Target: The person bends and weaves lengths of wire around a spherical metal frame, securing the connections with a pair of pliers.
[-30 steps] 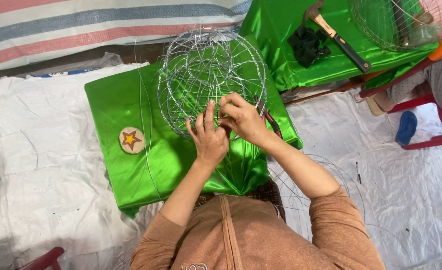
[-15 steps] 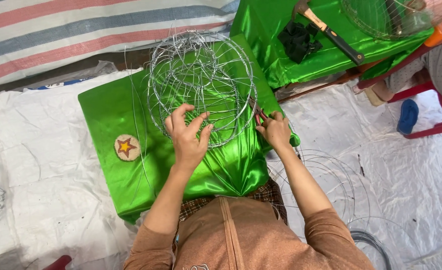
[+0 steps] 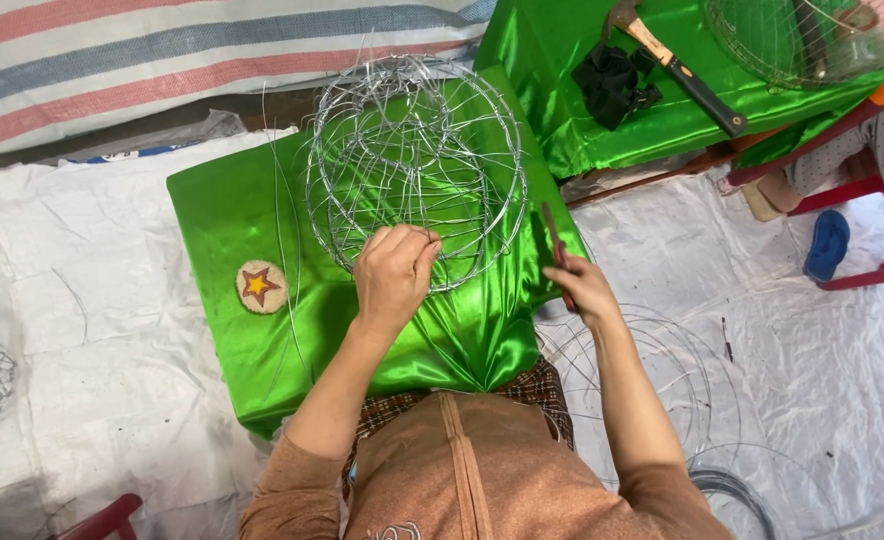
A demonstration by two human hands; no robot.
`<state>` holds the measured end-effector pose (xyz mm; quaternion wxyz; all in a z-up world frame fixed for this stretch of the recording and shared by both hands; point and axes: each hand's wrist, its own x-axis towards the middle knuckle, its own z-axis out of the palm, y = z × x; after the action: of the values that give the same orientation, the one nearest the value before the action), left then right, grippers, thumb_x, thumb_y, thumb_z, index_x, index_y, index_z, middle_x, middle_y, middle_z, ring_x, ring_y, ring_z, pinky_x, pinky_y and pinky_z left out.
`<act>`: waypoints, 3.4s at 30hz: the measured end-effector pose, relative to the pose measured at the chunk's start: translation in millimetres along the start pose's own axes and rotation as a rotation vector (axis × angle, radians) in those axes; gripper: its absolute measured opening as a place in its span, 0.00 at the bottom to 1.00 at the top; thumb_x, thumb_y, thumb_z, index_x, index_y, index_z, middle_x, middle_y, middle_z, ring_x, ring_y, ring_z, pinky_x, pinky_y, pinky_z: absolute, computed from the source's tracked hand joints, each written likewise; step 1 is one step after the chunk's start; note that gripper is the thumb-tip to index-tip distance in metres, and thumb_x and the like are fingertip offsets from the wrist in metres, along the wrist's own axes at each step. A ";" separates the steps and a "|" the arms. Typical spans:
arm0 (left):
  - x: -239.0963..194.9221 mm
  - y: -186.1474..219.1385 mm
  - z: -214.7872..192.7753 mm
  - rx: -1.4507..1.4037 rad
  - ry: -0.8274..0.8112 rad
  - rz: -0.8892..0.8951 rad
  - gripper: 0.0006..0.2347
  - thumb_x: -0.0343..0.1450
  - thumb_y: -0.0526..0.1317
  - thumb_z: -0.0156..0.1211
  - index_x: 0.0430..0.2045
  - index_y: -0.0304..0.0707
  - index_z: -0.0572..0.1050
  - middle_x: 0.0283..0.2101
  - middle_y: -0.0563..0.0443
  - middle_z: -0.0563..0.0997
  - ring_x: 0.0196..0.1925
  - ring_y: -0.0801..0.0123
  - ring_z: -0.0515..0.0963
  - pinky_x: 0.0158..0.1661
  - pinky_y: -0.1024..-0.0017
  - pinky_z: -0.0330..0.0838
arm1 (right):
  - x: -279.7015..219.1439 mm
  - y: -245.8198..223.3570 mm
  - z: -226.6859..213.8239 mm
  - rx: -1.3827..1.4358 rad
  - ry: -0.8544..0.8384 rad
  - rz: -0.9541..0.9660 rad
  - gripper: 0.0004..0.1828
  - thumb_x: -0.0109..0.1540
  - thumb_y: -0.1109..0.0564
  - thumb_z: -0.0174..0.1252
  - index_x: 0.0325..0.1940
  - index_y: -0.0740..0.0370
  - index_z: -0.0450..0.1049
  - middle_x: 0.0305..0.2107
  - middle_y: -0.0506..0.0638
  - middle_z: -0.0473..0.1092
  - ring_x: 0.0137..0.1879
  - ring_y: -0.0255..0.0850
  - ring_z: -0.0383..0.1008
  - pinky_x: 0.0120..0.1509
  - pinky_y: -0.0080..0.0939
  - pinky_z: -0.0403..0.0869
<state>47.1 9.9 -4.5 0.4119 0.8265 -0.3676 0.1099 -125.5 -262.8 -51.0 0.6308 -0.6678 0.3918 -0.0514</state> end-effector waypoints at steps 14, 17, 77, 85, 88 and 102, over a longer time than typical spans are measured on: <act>8.1 4.4 1.2 0.064 -0.038 -0.030 0.09 0.77 0.50 0.51 0.32 0.52 0.75 0.21 0.54 0.69 0.26 0.57 0.77 0.29 0.62 0.74 | -64.8 -82.3 -36.8 -0.419 -0.534 -0.681 0.16 0.42 0.59 0.75 0.31 0.62 0.78 0.58 0.58 0.60 0.55 0.54 0.70 0.57 0.51 0.71; 15.4 16.4 -5.2 -0.116 -0.092 -0.131 0.10 0.78 0.47 0.51 0.29 0.51 0.76 0.18 0.55 0.69 0.25 0.59 0.75 0.29 0.66 0.71 | -73.2 -108.8 -22.1 -0.838 -0.410 -0.765 0.16 0.41 0.55 0.73 0.30 0.55 0.78 0.59 0.54 0.62 0.51 0.57 0.75 0.49 0.55 0.77; 51.5 36.2 -21.6 -0.310 -0.073 -0.324 0.08 0.79 0.34 0.47 0.39 0.41 0.78 0.24 0.48 0.84 0.16 0.67 0.76 0.22 0.74 0.67 | -24.2 -212.6 24.0 -1.796 -0.416 -0.988 0.11 0.46 0.43 0.65 0.31 0.39 0.76 0.56 0.34 0.62 0.51 0.44 0.67 0.48 0.46 0.75; 50.3 34.3 -20.9 -0.341 -0.066 -0.330 0.07 0.79 0.37 0.49 0.37 0.45 0.77 0.24 0.51 0.84 0.17 0.66 0.78 0.24 0.73 0.67 | -22.1 -224.4 31.3 -1.850 -0.414 -1.114 0.12 0.45 0.43 0.65 0.31 0.40 0.75 0.57 0.35 0.61 0.51 0.44 0.66 0.48 0.48 0.74; 50.8 37.2 -24.7 -0.345 -0.056 -0.316 0.08 0.79 0.36 0.48 0.37 0.43 0.78 0.23 0.50 0.84 0.17 0.66 0.78 0.23 0.75 0.67 | -26.3 -230.5 33.7 -1.855 -0.432 -1.132 0.12 0.45 0.44 0.65 0.30 0.41 0.75 0.56 0.35 0.61 0.49 0.45 0.66 0.47 0.48 0.72; 45.9 35.6 -23.9 -0.349 -0.033 -0.268 0.07 0.78 0.36 0.50 0.36 0.44 0.78 0.23 0.50 0.84 0.20 0.63 0.81 0.25 0.73 0.69 | -23.5 -247.1 41.9 -1.909 -0.332 -1.579 0.06 0.50 0.48 0.64 0.27 0.40 0.72 0.52 0.41 0.65 0.45 0.46 0.62 0.41 0.48 0.65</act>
<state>57.6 -9.5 54.3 0.5535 0.7859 -0.2747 -0.0247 -4.8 -240.7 168.8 -0.2666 -0.9092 -0.3189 -0.0262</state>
